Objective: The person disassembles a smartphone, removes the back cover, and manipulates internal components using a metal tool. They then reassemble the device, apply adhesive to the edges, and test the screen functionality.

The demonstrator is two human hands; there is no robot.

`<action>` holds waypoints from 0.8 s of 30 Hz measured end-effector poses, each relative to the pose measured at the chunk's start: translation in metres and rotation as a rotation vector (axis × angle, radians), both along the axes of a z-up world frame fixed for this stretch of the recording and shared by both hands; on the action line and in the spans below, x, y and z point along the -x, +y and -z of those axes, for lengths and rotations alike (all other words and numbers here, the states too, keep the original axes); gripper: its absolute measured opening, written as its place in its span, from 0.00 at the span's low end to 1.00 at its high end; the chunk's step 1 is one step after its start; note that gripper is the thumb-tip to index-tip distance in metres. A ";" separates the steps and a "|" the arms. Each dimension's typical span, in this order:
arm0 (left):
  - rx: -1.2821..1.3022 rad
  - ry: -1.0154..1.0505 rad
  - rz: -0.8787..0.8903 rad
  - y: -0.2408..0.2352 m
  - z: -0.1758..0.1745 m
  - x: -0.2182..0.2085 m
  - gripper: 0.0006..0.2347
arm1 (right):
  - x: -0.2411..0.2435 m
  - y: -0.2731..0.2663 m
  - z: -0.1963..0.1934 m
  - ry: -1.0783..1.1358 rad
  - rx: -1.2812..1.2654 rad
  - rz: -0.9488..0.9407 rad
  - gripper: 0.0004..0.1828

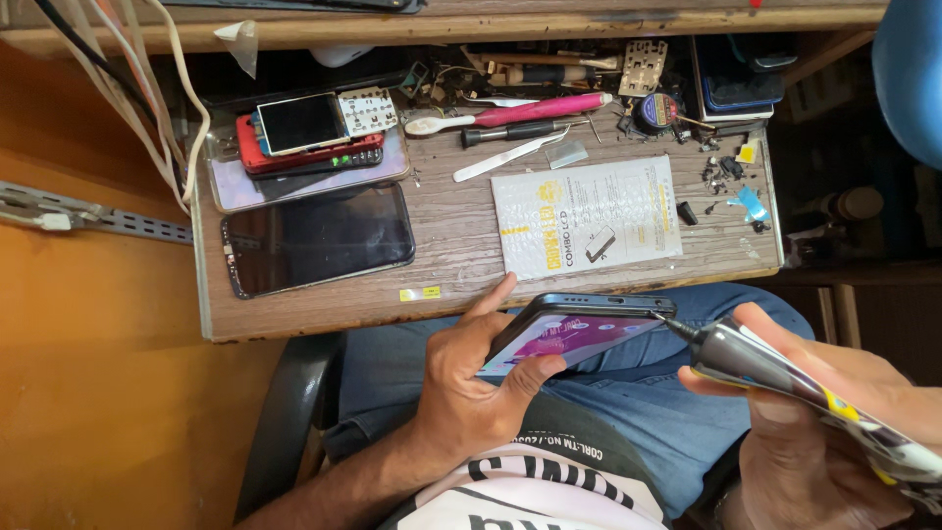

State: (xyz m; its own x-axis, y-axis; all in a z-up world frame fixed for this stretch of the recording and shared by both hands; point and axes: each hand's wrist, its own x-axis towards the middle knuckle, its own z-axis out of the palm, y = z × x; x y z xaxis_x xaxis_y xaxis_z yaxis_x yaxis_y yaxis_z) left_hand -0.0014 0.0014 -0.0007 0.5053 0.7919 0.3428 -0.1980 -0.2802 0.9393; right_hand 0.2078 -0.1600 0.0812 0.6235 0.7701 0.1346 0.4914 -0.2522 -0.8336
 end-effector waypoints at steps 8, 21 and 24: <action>0.013 0.011 0.003 0.001 0.002 0.000 0.14 | 0.002 0.017 -0.025 -0.160 0.229 -0.018 0.29; 0.022 0.007 0.008 0.003 -0.001 0.000 0.14 | -0.002 -0.004 0.000 -0.140 0.076 0.025 0.27; 0.024 0.008 0.009 0.003 -0.004 0.000 0.14 | -0.006 0.001 -0.005 -0.087 -0.006 -0.010 0.28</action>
